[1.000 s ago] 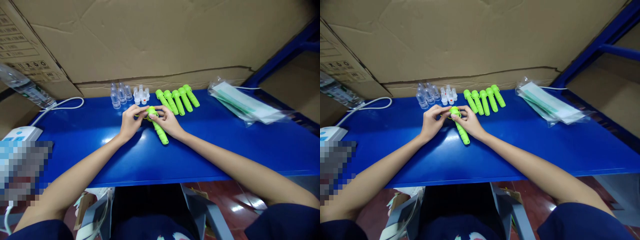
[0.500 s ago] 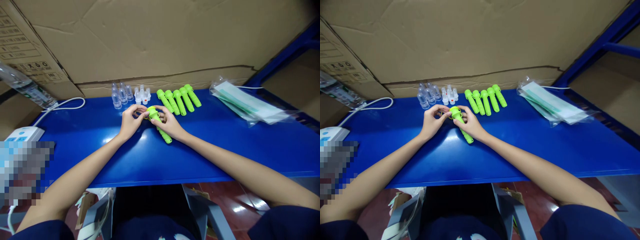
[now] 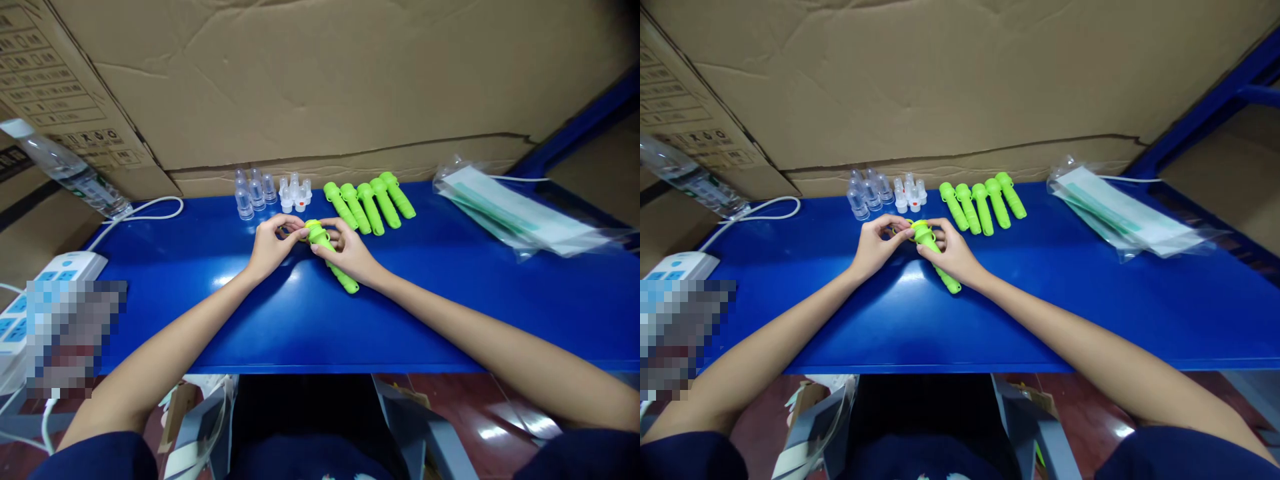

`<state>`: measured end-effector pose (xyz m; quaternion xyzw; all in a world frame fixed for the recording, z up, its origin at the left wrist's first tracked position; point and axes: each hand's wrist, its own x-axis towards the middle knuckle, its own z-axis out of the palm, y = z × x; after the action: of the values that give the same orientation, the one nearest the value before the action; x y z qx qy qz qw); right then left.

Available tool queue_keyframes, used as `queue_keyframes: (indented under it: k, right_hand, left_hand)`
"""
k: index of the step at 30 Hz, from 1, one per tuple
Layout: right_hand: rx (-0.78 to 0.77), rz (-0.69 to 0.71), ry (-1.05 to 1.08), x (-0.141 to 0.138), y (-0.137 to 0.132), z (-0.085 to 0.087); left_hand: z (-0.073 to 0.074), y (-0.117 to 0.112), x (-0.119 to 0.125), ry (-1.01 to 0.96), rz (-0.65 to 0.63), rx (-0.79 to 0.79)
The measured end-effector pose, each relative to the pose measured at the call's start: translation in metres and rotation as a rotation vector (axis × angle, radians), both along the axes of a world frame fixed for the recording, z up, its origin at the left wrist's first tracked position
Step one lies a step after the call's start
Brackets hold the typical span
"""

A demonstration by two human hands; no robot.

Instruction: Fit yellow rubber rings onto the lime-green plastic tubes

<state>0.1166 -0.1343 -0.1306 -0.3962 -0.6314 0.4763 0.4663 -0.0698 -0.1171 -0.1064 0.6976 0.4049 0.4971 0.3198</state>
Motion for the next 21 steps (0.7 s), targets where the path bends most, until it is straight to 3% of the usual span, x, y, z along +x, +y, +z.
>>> queue_keyframes:
  k: [21]
  right_hand:
    - [0.059, -0.063, -0.002, -0.0016, -0.0002, -0.0037]
  left_hand:
    - [-0.0010, -0.0002, -0.0010, 0.017, 0.008, -0.012]
